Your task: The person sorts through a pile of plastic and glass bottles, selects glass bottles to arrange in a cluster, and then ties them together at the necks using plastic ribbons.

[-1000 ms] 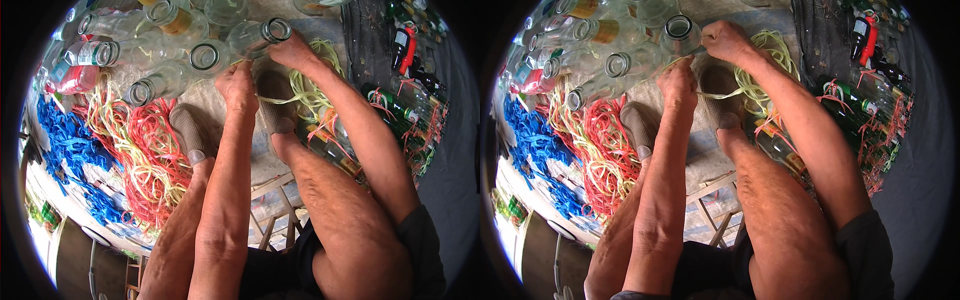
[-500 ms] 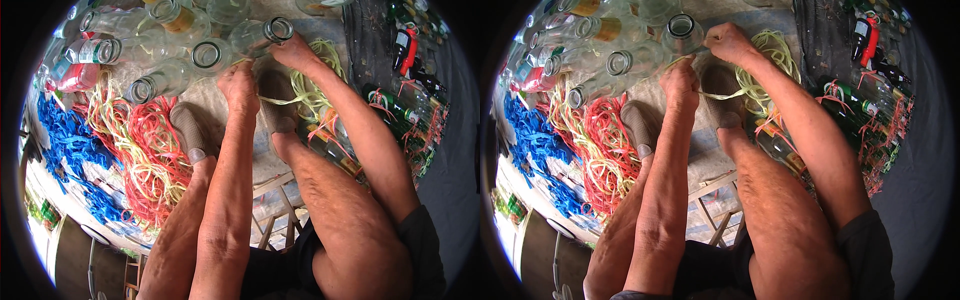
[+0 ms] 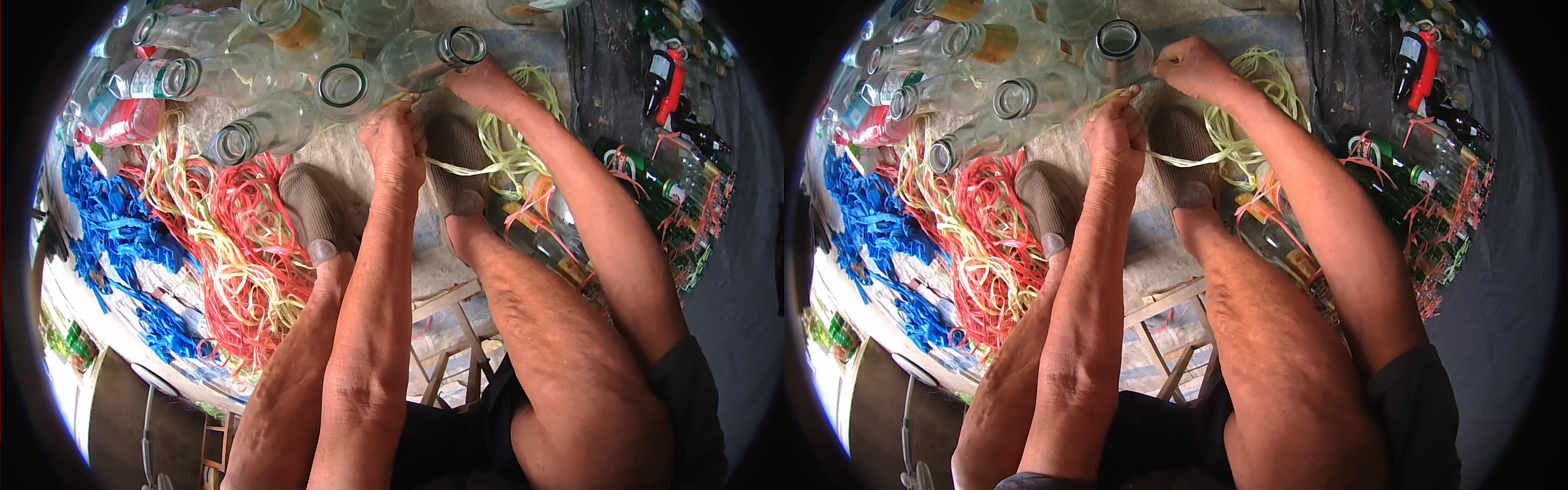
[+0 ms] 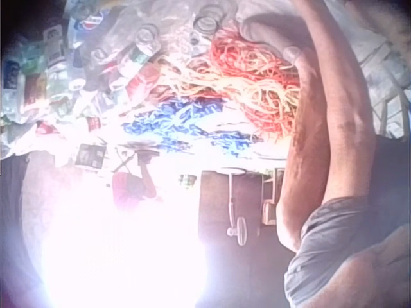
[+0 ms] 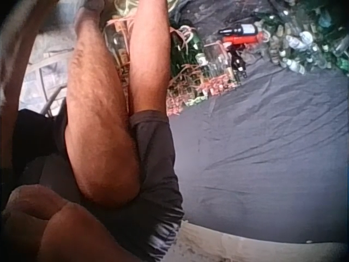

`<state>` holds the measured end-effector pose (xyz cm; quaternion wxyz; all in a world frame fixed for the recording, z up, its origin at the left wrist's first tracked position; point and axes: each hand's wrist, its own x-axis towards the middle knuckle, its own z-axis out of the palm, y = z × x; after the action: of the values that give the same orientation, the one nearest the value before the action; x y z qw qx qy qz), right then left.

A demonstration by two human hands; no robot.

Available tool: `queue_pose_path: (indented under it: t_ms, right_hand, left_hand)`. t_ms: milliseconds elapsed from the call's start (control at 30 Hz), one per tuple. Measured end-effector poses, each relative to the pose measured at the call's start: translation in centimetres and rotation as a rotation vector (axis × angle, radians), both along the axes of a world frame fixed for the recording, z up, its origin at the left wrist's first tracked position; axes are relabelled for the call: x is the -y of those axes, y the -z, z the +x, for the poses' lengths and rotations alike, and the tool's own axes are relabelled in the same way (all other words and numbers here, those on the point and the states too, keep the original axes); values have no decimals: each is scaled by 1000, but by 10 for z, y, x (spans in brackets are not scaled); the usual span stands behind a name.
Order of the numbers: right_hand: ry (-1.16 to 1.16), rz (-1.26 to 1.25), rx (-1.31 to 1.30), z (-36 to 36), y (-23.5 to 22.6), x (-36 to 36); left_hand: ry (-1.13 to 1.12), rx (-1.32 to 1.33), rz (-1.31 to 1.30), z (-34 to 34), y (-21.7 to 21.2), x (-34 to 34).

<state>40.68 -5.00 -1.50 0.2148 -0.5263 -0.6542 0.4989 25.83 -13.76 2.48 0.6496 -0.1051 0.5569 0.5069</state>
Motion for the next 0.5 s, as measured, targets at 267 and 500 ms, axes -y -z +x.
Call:
queue_pose_path:
  t_ms: [267, 500]
  right_hand:
    - [82, -606, 44, -2, -18, 6]
    - [67, -710, 8, -5, -17, 8]
  left_hand:
    - [3, 215, -46, -3, 14, 3]
    - [155, 212, 81, 1, 18, 7]
